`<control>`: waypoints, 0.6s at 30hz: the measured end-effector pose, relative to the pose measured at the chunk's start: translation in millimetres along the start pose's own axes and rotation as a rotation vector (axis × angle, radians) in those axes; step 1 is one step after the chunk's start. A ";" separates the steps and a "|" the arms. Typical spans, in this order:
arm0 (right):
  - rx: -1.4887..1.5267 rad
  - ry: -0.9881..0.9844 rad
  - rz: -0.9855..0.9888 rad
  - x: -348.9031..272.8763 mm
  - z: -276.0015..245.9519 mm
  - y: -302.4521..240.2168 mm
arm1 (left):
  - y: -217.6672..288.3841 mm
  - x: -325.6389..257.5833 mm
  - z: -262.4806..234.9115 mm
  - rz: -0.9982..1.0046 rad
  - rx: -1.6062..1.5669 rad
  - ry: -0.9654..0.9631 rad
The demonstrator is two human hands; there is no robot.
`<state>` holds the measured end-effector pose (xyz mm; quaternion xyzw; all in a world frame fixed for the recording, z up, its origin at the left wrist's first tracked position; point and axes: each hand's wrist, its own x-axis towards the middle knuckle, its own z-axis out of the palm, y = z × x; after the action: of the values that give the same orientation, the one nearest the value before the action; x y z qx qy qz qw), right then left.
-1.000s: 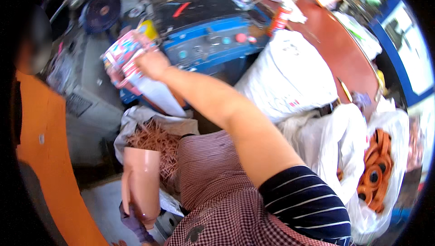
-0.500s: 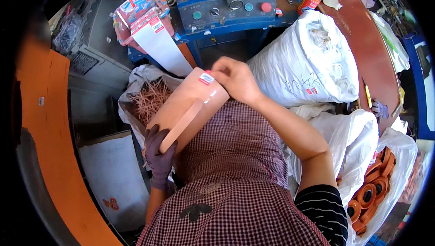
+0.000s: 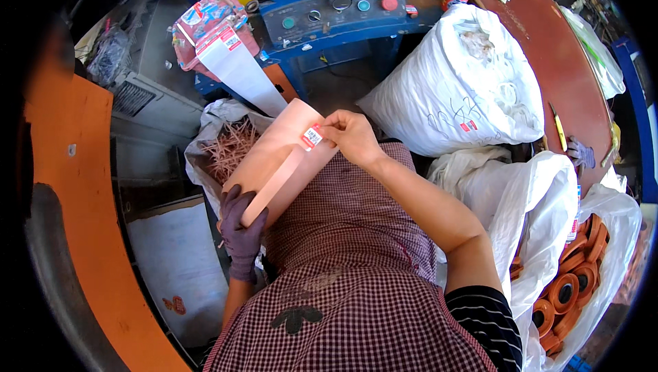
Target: The person repeatedly assembles pink plastic pitchers by inserting a red filter into the opening, attaching an orange handle, and placing the finished unit on a nearby table. The process is repeated for multiple units in a continuous loop.
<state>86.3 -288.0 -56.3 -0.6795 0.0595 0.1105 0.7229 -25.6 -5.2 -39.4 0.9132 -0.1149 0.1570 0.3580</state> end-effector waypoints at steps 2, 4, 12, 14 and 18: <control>-0.004 0.002 -0.018 1.0 1.7 1.1 | -2.3 -1.8 0.6 0.011 -0.007 0.003; 0.002 -0.003 -0.048 3.6 3.5 6.2 | -2.5 -1.9 0.5 0.018 0.012 0.006; -0.193 0.069 -0.131 7.7 9.2 19.0 | 1.5 -0.9 -0.6 0.006 0.014 -0.009; -0.388 0.138 -0.239 3.8 14.1 15.2 | 2.9 -1.0 -1.4 0.011 0.016 -0.010; -0.681 0.338 -0.402 2.3 13.4 3.5 | 2.1 -1.5 -2.9 -0.013 0.018 -0.023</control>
<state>86.8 -274.3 -59.2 -0.8860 0.0039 -0.1322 0.4444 -28.3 -4.6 -36.6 0.9189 -0.1118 0.1449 0.3494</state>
